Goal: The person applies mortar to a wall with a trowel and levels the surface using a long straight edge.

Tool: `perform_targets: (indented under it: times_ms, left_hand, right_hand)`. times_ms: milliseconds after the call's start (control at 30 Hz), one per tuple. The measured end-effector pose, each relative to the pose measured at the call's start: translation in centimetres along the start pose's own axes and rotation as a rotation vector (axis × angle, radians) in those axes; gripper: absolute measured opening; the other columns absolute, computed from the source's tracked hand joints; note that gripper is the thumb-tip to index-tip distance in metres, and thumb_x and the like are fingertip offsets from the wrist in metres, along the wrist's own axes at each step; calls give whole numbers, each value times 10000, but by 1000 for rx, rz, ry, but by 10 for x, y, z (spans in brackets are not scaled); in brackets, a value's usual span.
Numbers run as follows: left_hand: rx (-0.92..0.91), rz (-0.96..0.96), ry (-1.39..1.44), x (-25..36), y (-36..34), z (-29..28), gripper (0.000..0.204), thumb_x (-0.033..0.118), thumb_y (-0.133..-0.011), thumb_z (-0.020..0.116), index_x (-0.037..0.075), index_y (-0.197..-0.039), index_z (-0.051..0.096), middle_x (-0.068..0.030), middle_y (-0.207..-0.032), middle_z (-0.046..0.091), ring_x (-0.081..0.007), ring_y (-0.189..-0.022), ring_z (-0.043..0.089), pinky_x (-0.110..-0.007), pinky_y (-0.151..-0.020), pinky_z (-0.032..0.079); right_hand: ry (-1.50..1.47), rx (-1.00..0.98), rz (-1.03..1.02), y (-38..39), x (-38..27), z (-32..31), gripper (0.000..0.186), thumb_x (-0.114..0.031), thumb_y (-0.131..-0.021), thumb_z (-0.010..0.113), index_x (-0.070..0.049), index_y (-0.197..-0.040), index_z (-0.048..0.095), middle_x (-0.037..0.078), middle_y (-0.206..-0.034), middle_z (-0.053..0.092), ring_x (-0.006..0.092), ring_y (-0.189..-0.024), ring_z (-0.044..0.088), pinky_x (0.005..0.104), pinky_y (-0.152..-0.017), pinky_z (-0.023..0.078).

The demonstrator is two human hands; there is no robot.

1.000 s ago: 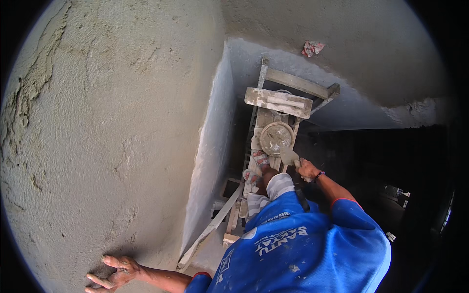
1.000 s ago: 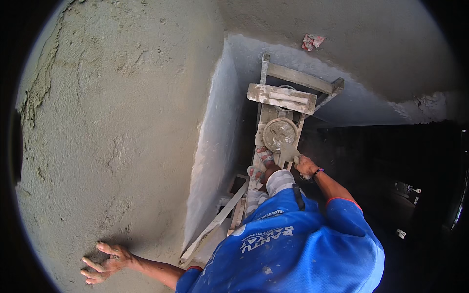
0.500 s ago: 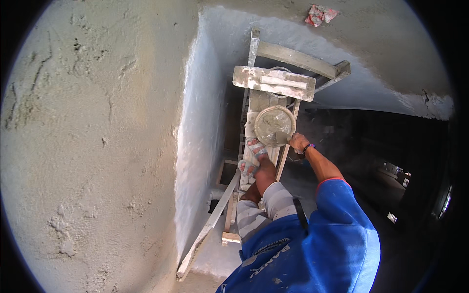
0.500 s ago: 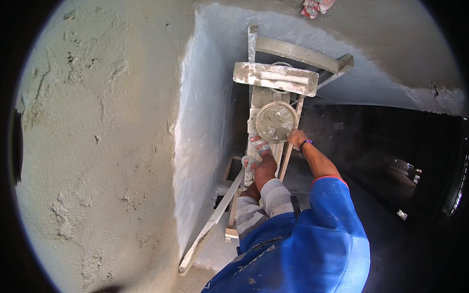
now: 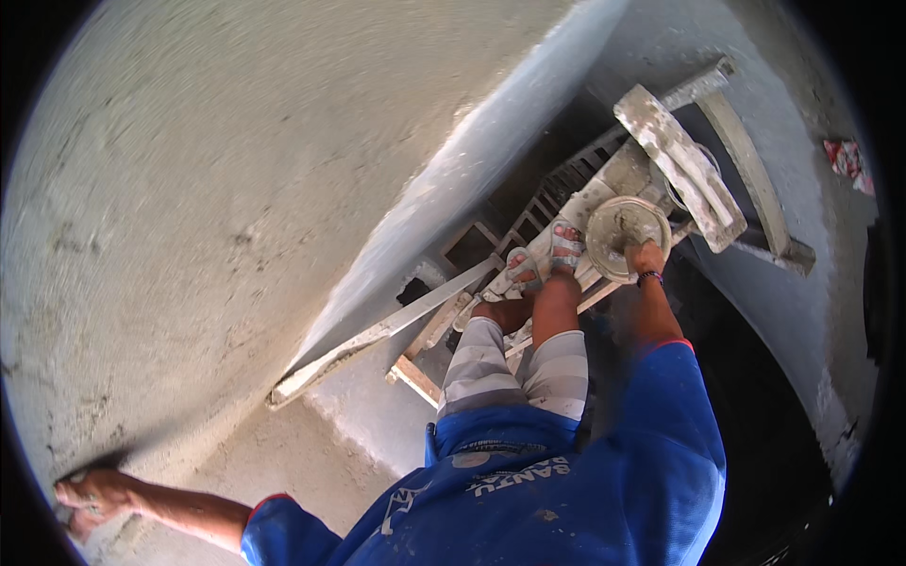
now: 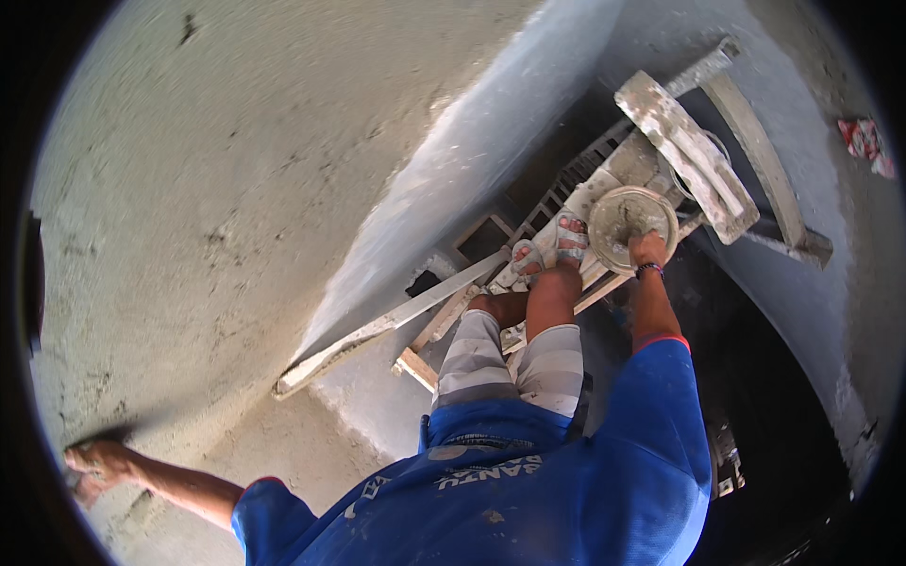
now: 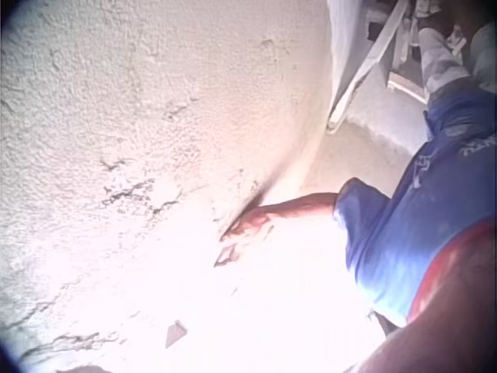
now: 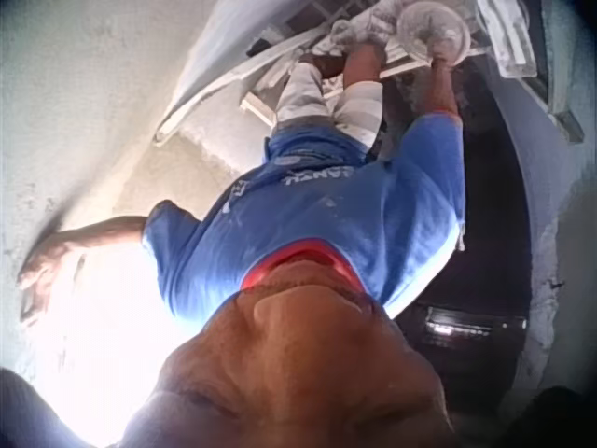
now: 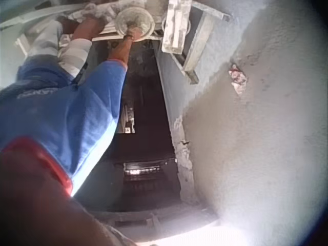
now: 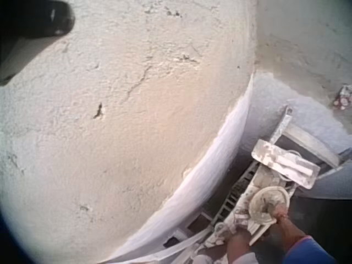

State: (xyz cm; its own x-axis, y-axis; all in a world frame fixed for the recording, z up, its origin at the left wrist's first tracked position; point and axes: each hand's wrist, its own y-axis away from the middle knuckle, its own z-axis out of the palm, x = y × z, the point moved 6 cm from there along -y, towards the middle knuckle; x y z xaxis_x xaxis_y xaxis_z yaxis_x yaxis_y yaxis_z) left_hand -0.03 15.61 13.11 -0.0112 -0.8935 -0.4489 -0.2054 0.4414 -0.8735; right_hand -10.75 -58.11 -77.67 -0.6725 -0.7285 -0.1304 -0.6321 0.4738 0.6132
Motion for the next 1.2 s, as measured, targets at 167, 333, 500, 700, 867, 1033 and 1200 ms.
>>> perform_targets:
  times_ms: [167,333,500,700,867,1033,1200]
  left_hand:
    - [-105,310,-259,134,18,18,382,233,-981,538,-32,-1236,435,-142,-1231,465,-288,-1117,469,-426,-867,472]
    - [-228,153,-65,192,0,42,775,449,-845,683,4,-1378,339,-199,-1420,266,-366,-1409,65,-575,-1111,113]
    - [-135,114,-176,163,12,29,725,513,-829,639,199,-1441,409,-156,-1542,207,-411,-1423,117,-609,-1114,161]
    - [-193,-18,-89,173,10,11,535,309,-872,605,217,-1382,471,-161,-1511,340,-446,-1405,254,-577,-1076,336]
    - [-168,-561,541,258,106,-31,507,195,-791,733,156,-1267,562,-154,-1503,366,-473,-1397,291,-581,-1050,404]
    - [-454,-1707,99,265,400,-92,481,162,-810,712,-13,-1226,544,-229,-1206,546,-406,-1178,497,-466,-997,391]
    - [-442,-1878,-602,174,584,-171,715,261,-746,813,-128,-1239,471,-303,-1192,547,-448,-1158,504,-483,-1020,383]
  right_hand:
    - [-238,227,-130,48,-84,-113,308,-252,-820,613,54,-807,645,274,-809,650,381,-762,645,473,-710,486]
    - [-830,98,-704,129,-214,-181,318,-101,-876,581,-81,-674,336,-32,-662,311,90,-634,292,293,-545,299]
    - [-841,-39,-959,281,-364,-266,268,-209,-985,544,-71,-806,401,-28,-714,368,74,-652,335,258,-555,316]
    - [-595,519,-1288,404,-450,-347,588,-211,-944,566,37,-1439,368,237,-1368,447,345,-1217,471,418,-920,475]
    - [-366,633,-1389,412,-476,-349,715,-326,-935,594,20,-1486,298,255,-1530,292,403,-1421,268,515,-1081,354]
    - [-378,525,-1373,405,-483,-331,810,-316,-908,618,-43,-1538,188,231,-1578,181,404,-1439,231,518,-1080,380]
    - [-428,508,-1321,406,-478,-333,854,-260,-897,634,-82,-1555,121,222,-1588,153,399,-1438,237,532,-1070,383]
